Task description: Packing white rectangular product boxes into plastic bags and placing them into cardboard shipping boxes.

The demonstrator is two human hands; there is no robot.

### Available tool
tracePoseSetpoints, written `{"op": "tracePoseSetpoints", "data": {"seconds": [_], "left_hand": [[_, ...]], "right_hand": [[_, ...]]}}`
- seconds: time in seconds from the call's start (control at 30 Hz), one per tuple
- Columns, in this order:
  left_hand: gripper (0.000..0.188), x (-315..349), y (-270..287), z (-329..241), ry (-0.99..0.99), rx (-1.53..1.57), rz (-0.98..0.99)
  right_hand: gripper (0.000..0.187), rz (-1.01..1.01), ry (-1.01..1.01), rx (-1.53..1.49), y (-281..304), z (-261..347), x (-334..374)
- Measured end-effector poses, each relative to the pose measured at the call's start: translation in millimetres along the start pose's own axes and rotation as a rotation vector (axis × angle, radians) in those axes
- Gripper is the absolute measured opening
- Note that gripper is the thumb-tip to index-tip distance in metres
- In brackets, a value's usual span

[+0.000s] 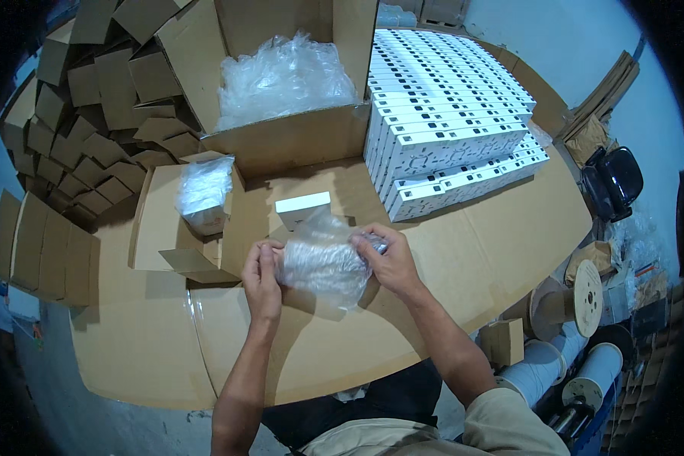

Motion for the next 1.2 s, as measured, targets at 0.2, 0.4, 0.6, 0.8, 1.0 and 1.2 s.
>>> {"op": "tracePoseSetpoints", "data": {"seconds": [0.2, 0.4, 0.6, 0.8, 1.0, 1.2], "left_hand": [[0.032, 12, -23, 22, 0.076, 0.186, 0.069], [0.028, 8, -19, 2, 0.024, 0.083, -0.024], [0.024, 16, -29, -2, -0.055, -0.103, 0.135], [0.021, 14, -32, -4, -0.129, -0.077, 0.095], [0.027, 17, -25, -11, -0.208, -0.162, -0.029], [0.028, 12, -15, -7, -0.222, -0.096, -0.118]], "right_hand": [[0.014, -0.142, -0.011, -0.127, -17, 4, 11], [0.019, 0.096, 0.017, -0.317, -15, 3, 3], [0.020, 0.125, -0.133, -0.217, -24, -2, 5], [0.025, -0.029, -0.016, -0.084, -9, -3, 4], [0.030, -0.088, -0.121, -0.247, -25, 7, 15], [0.032, -0.178, 0.082, 0.218, -28, 13, 17]]}}
Point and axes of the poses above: each hand's wrist, its own x-axis away from the middle knuckle, its own y-axis out of the back of the hand, z = x × y, the point moved 7 cm from there along -x, towards the middle knuckle, and after that the axes turned 2 degrees about z, right-handed, at the moved point
